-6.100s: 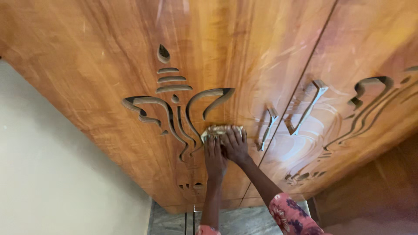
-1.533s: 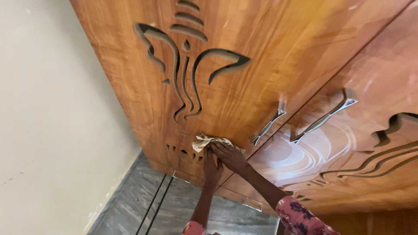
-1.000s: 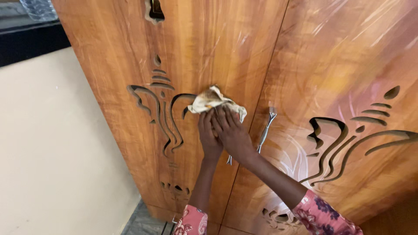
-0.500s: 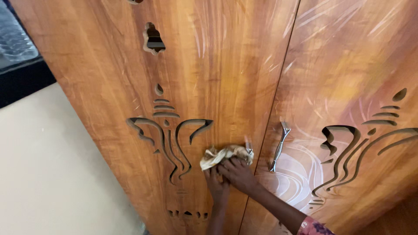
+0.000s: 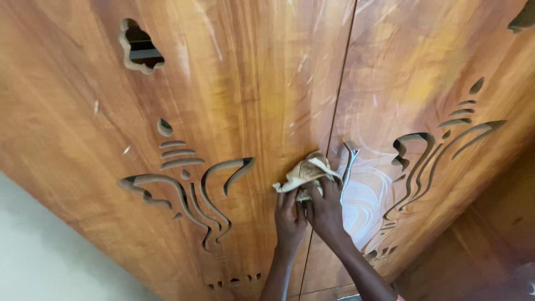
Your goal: The person wipes the surface of a wooden cabinet with a cloth, moving across the carved designs and handles. The person continues wiping different sections of the cabinet doors throughout the clip.
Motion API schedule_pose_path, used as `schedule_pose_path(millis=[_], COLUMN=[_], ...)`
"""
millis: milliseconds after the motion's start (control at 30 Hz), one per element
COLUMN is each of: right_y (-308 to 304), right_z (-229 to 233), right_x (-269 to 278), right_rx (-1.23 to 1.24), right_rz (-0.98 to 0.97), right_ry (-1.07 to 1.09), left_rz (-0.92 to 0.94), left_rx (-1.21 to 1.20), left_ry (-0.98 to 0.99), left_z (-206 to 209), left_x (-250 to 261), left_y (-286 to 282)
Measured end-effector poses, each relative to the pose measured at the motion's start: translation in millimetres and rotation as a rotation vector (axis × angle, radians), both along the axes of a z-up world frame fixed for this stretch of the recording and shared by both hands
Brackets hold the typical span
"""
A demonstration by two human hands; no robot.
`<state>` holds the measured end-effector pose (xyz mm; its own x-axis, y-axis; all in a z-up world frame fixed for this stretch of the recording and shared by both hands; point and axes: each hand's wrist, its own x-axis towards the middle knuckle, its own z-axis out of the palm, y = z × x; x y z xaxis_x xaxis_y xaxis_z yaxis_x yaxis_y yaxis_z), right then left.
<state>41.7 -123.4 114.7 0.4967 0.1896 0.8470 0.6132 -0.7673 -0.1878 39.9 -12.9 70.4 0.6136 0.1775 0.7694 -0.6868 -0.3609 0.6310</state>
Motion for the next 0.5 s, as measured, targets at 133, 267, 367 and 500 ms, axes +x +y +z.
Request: schedule_pose_path(millis=[133,267,367,500], right_y=[9,6,7,18], right_z=[-14,3,2,-35], right_x=[1,26,38,47], right_rx=[0.077,0.126,0.128,0.135], right_rz=[-0.031,0.007,0.051,-0.039], right_ry=[-0.091,0.021,0.046,-0.117], left_rz=[-0.11,-0.246,-0.204,-0.121], left_rx=[-0.097,-0.244,-0.284,-0.32], left_ry=[0.065,0.079,0.158,0.202], left_z=[-14,-2,-1,-26], left_x=[-4,6,13,21], left_y=[-2,-1,0,-2])
